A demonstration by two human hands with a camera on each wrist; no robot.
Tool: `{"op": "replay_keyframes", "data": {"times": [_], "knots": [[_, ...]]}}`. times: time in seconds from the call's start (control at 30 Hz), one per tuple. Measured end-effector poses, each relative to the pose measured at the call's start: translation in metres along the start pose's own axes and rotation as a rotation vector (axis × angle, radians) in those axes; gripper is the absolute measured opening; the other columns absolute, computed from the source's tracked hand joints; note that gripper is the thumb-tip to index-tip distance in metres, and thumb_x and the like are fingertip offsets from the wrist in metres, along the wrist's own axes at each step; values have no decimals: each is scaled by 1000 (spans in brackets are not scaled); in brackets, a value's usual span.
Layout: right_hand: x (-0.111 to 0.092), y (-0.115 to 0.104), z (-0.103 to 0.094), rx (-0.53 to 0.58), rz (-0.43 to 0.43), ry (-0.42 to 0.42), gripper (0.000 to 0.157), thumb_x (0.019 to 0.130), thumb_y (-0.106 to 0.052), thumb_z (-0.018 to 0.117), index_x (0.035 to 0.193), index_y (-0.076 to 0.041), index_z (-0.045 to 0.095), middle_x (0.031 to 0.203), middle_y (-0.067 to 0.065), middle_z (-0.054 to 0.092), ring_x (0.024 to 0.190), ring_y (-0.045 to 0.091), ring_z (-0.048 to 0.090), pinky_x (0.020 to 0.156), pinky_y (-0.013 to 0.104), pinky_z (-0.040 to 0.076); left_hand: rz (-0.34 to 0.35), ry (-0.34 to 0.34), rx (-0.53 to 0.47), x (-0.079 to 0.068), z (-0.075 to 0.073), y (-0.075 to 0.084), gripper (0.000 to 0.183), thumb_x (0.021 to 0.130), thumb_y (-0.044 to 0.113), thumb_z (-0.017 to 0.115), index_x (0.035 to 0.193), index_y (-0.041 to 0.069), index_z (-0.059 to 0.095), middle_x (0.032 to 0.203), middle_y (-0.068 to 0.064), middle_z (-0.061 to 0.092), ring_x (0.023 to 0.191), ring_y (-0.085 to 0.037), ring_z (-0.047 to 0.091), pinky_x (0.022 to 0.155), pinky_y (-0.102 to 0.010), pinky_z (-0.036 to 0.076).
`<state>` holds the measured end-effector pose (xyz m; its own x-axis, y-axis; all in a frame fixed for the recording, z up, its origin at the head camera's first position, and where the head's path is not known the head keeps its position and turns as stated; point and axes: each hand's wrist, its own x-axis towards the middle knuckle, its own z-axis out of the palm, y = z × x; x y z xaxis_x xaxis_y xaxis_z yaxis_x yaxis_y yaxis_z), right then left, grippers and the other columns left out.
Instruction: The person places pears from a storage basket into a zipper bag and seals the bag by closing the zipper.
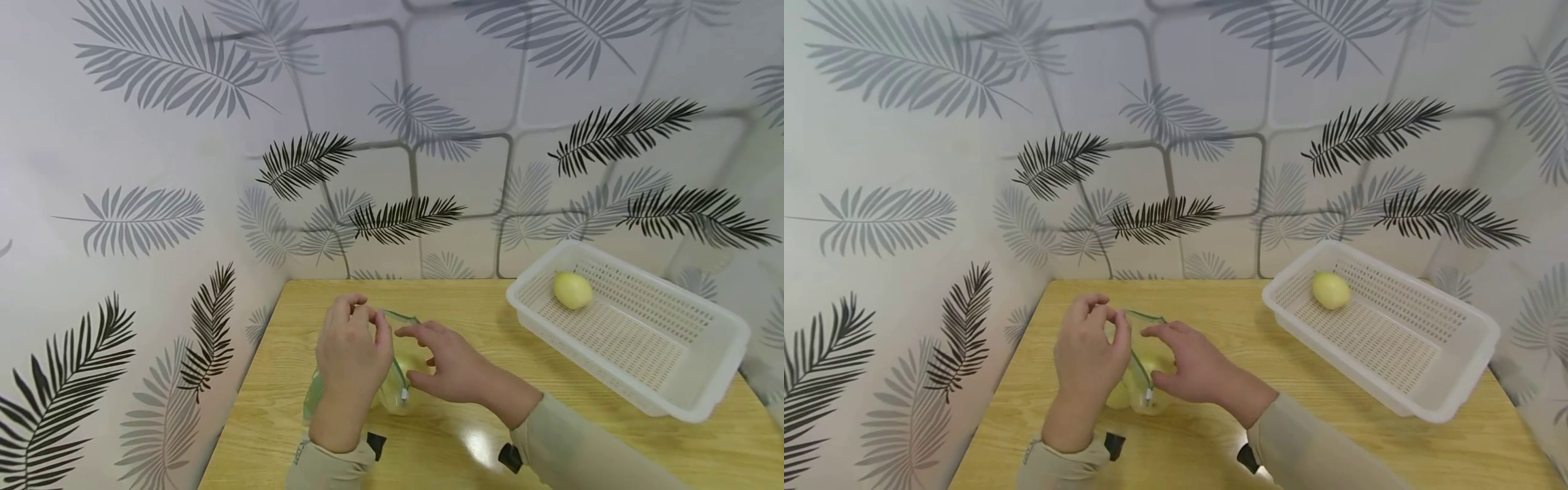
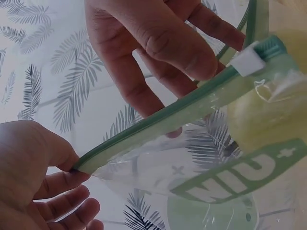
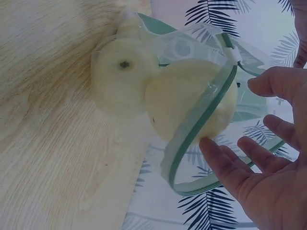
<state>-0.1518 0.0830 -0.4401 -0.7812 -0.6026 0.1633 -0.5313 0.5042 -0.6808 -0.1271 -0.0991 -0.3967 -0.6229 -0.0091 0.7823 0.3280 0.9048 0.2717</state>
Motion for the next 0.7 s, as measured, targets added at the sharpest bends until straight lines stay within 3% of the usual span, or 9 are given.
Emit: {"op": "replay_keyframes", "data": {"times": [0.1, 0.27, 0.33, 0.47, 0.53, 0.7], "knots": [[-2, 3, -1, -42, -22, -6, 58, 90, -14, 73, 144, -12, 54, 138, 13, 60, 115, 30, 62, 79, 34, 60, -4, 25, 0, 1, 0, 0, 15, 85, 8, 75, 71, 4, 68, 106, -12, 70, 83, -28, 66, 53, -37, 54], [-4, 8, -2, -104, -48, -20, 60, 84, -5, 71, 142, -11, 57, 136, 10, 61, 92, 21, 60, 72, 27, 51, -10, 56, -14, 2, 0, 1, 15, 84, 6, 73, 71, 4, 66, 108, -13, 69, 83, -28, 65, 53, -37, 54], [-6, 10, -2, -110, -53, -26, 61, 82, -3, 71, 141, -11, 57, 136, 10, 61, 91, 21, 60, 72, 28, 51, -13, 63, -21, 3, -1, 1, 16, 84, 5, 72, 70, 4, 65, 109, -13, 68, 84, -29, 65, 53, -38, 54], [-8, 14, -3, -132, -64, -21, 62, 81, -3, 71, 140, -11, 58, 136, 7, 62, 107, 21, 62, 83, 35, 55, -17, 82, -26, 5, -3, 3, 15, 85, 4, 70, 71, 3, 64, 112, -14, 67, 86, -30, 65, 51, -38, 52], [-10, 16, -5, -125, -51, -21, 61, 81, -5, 72, 140, -12, 59, 136, 7, 61, 106, 22, 63, 83, 36, 55, -19, 89, -26, 7, -4, 3, 15, 85, 3, 70, 71, 3, 64, 112, -14, 67, 87, -30, 65, 51, -39, 52], [-14, 27, -20, -105, -31, 76, 54, 84, -12, 74, 136, -15, 63, 131, 5, 64, 101, 22, 64, 79, 32, 56, -14, 101, -24, 9, -5, 4, 15, 85, 3, 70, 71, 2, 64, 113, -14, 67, 88, -31, 65, 53, -40, 54]]}}
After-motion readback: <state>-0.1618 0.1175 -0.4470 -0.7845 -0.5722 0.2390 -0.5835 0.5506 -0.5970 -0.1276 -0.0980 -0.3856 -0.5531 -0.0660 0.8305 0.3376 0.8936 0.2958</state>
